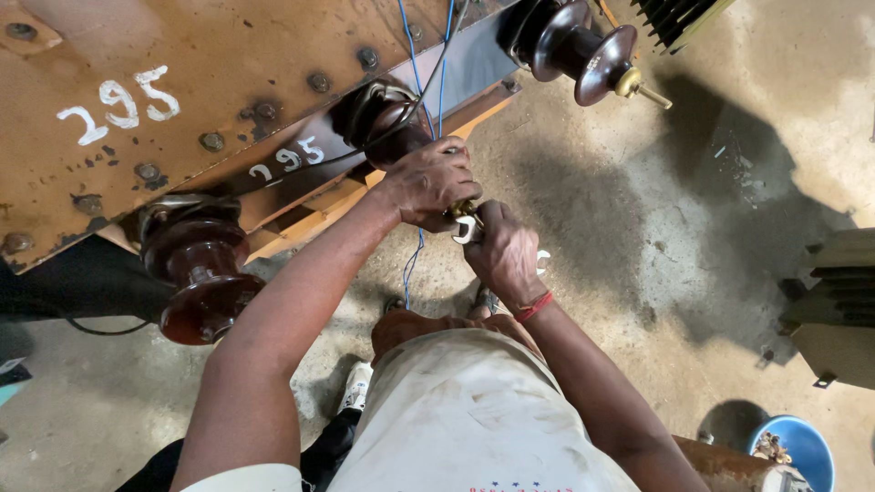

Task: The person uses a wrench to tighten bolts on brown insulators mounted on a green metal frame, then moves to a brown metal panel to tighten similar insulators. The person handles the wrench and insulators throughout the clip.

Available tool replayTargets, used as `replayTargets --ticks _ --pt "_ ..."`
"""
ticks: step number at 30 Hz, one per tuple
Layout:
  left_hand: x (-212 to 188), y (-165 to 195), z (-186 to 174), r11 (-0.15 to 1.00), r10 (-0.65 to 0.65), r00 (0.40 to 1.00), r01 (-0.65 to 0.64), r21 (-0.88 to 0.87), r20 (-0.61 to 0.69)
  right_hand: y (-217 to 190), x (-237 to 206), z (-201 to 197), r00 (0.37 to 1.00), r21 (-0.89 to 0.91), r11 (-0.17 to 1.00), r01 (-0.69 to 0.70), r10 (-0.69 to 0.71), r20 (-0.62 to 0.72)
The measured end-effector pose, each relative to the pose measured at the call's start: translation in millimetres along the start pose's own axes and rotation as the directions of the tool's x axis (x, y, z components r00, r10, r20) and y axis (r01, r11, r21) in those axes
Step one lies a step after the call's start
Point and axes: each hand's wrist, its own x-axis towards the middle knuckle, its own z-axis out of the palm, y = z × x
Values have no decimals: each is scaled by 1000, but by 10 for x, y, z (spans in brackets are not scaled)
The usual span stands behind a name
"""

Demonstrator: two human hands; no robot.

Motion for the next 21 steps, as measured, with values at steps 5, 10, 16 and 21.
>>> replayTargets --ticks 5,10,16,21 --pt "1 -2 23 999 -41 997 41 -2 58 19 17 -3 992 41 993 -111 108 62" --pt "-3 0 2 997 -43 998 46 -64 48 -24 27 -30 995 -51 997 -54 59 82" --pt "-14 1 -25 997 -33 999 34 -75 22 -24 23 0 1000 9 1000 -24 24 -19" --pt "-12 -7 6 998 -29 998 32 -61 53 2 9 -13 957 -23 973 -231 231 176"
